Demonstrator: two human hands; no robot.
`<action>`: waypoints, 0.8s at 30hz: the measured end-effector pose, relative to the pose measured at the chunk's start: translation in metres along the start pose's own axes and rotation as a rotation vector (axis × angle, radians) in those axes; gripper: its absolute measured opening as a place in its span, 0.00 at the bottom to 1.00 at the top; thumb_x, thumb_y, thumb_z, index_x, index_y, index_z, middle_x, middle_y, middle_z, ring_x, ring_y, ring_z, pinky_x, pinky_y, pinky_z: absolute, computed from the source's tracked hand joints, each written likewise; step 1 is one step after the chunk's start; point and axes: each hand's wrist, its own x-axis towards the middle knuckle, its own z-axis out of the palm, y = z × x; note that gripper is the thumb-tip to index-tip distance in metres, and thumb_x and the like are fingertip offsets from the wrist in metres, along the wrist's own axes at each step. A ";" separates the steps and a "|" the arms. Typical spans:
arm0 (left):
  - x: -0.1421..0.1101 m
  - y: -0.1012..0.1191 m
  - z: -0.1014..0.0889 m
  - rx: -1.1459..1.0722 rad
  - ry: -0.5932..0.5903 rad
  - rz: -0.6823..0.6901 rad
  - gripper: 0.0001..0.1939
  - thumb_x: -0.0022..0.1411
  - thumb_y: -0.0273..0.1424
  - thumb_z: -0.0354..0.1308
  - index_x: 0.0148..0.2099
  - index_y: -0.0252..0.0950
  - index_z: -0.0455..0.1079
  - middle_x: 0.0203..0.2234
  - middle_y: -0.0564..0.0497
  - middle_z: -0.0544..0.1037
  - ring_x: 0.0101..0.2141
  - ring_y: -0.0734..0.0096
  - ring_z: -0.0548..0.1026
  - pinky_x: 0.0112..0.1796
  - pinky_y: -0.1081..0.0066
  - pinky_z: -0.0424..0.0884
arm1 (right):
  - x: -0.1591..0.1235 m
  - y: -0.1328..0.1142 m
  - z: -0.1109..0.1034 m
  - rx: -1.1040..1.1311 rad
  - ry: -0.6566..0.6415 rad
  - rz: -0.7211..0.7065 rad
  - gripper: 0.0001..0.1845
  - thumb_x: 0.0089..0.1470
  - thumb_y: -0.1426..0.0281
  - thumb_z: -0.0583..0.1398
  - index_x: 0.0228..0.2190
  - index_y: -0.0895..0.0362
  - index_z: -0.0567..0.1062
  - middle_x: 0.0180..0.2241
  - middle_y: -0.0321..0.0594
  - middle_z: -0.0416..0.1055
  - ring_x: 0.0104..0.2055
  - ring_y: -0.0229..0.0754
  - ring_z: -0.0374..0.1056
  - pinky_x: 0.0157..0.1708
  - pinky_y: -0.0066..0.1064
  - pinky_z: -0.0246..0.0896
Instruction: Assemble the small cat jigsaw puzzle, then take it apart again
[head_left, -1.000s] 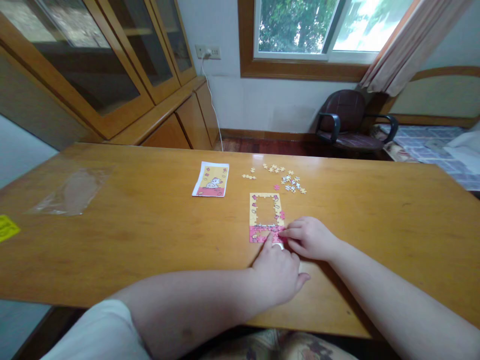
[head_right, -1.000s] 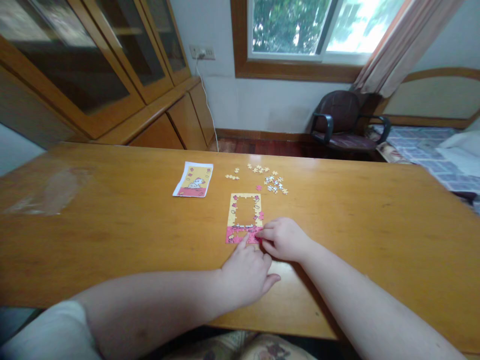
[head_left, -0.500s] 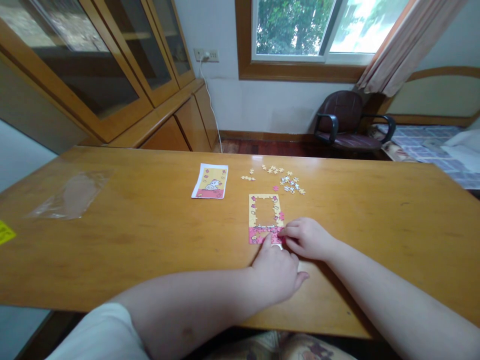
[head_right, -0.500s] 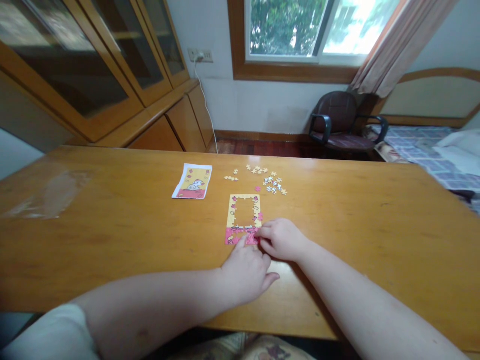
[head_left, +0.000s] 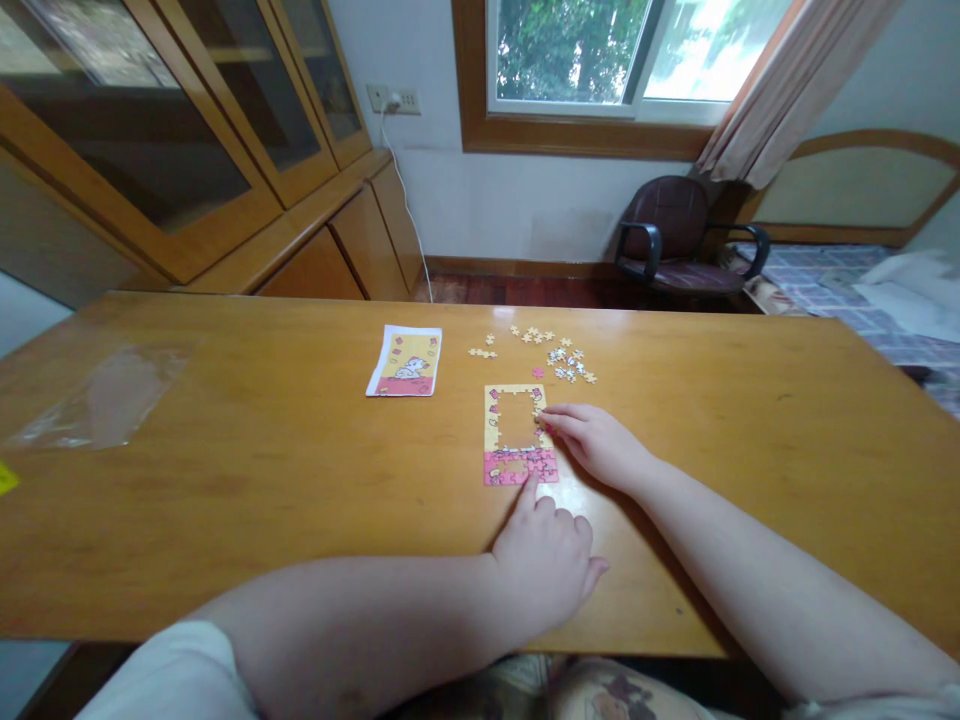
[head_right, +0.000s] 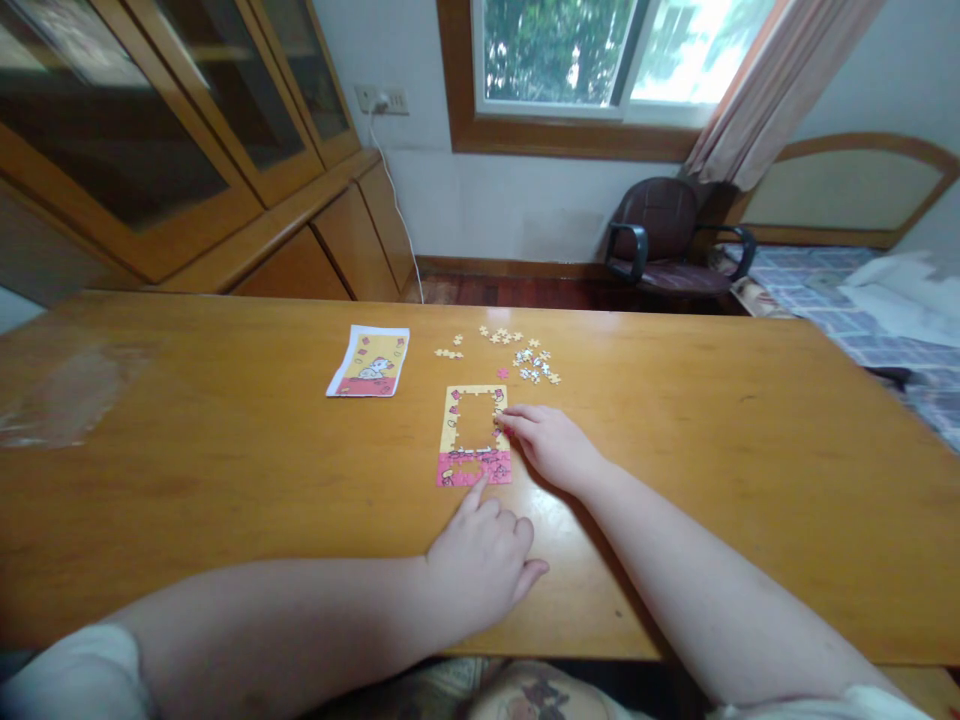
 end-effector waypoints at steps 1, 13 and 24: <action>-0.001 0.001 0.000 -0.002 -0.005 0.004 0.22 0.63 0.47 0.50 0.40 0.33 0.73 0.30 0.44 0.78 0.35 0.58 0.75 0.54 0.47 0.56 | 0.001 0.000 0.002 -0.012 -0.015 0.002 0.18 0.63 0.71 0.51 0.50 0.55 0.74 0.50 0.47 0.72 0.49 0.45 0.68 0.50 0.39 0.63; -0.004 0.004 -0.006 -0.027 -0.070 -0.033 0.21 0.63 0.47 0.51 0.40 0.34 0.73 0.30 0.45 0.78 0.35 0.58 0.74 0.54 0.43 0.55 | 0.001 0.000 0.000 0.058 0.021 0.099 0.08 0.59 0.72 0.56 0.34 0.56 0.76 0.34 0.42 0.73 0.36 0.40 0.69 0.39 0.31 0.64; -0.004 0.004 -0.002 -0.014 -0.060 -0.065 0.22 0.63 0.47 0.50 0.39 0.33 0.72 0.29 0.44 0.78 0.35 0.58 0.74 0.54 0.43 0.53 | -0.004 0.000 -0.002 0.162 0.048 0.096 0.07 0.58 0.70 0.58 0.32 0.54 0.78 0.33 0.41 0.74 0.36 0.40 0.70 0.38 0.31 0.65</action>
